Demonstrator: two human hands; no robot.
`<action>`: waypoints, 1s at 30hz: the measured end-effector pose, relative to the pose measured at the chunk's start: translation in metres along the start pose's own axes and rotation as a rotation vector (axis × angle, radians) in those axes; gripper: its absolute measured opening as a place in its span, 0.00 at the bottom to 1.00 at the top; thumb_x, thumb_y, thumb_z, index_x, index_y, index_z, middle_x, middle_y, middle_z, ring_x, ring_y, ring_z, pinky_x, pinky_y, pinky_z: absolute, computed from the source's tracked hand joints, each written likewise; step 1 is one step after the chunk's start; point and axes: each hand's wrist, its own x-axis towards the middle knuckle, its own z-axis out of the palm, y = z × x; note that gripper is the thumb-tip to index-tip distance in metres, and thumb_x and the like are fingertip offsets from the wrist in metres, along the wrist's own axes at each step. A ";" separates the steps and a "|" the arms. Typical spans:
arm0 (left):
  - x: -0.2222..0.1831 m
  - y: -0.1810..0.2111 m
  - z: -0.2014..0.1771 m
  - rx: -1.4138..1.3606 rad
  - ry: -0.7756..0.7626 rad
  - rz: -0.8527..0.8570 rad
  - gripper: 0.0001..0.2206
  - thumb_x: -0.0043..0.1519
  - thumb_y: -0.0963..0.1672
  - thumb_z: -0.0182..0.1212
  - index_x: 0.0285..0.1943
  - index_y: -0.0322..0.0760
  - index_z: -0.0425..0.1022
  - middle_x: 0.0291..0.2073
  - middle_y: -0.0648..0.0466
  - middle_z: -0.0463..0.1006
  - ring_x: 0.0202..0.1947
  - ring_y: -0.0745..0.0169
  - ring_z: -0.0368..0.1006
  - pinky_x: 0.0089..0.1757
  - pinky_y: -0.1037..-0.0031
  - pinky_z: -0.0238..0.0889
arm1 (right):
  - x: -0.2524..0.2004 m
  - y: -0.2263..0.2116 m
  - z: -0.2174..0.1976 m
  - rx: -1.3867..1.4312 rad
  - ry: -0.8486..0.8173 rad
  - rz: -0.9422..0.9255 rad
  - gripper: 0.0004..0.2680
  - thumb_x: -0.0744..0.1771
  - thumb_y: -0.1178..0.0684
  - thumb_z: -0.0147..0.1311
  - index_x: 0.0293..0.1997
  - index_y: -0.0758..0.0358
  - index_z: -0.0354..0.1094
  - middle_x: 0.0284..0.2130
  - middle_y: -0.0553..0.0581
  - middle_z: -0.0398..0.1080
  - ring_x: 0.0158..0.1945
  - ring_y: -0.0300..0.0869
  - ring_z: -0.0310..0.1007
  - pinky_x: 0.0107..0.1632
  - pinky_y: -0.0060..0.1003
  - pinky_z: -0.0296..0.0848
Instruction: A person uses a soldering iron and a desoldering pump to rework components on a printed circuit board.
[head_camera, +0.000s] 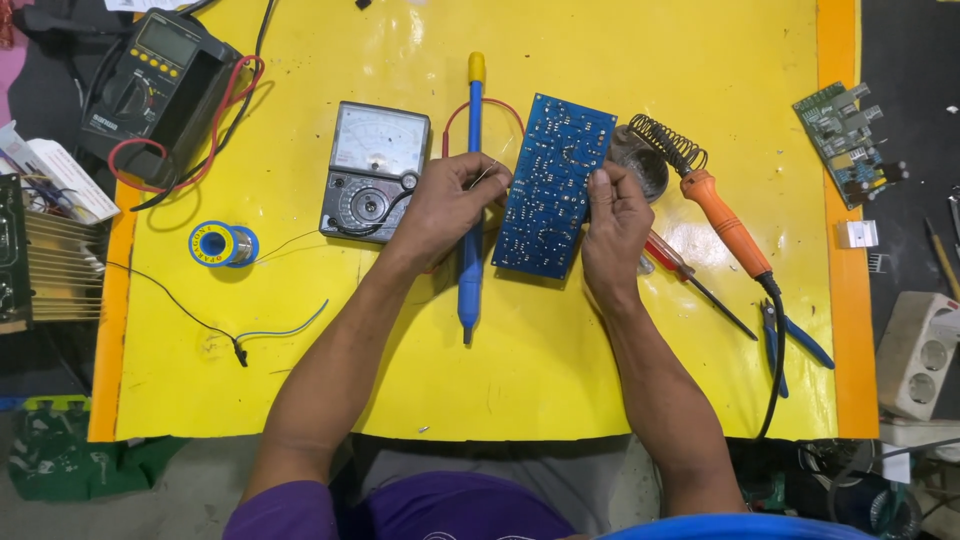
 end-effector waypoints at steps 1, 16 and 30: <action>0.001 -0.002 0.000 -0.003 -0.004 0.000 0.05 0.63 0.40 0.62 0.42 0.32 0.82 0.26 0.52 0.82 0.29 0.71 0.73 0.33 0.80 0.64 | 0.000 0.003 -0.002 -0.014 -0.001 -0.017 0.09 0.75 0.55 0.41 0.52 0.68 0.69 0.31 0.56 0.70 0.35 0.39 0.74 0.40 0.32 0.77; 0.002 -0.007 0.000 0.068 0.012 -0.001 0.05 0.57 0.39 0.62 0.36 0.35 0.84 0.22 0.52 0.78 0.24 0.70 0.68 0.30 0.77 0.64 | -0.003 0.002 -0.003 -0.116 0.011 -0.165 0.08 0.75 0.57 0.43 0.53 0.70 0.70 0.29 0.57 0.70 0.33 0.38 0.71 0.35 0.31 0.74; 0.005 -0.020 0.001 0.066 0.000 -0.029 0.02 0.53 0.38 0.65 0.33 0.33 0.82 0.20 0.54 0.75 0.23 0.73 0.67 0.29 0.79 0.64 | -0.003 0.007 -0.005 -0.099 0.010 -0.139 0.08 0.74 0.56 0.46 0.50 0.69 0.72 0.25 0.53 0.67 0.30 0.35 0.67 0.32 0.28 0.71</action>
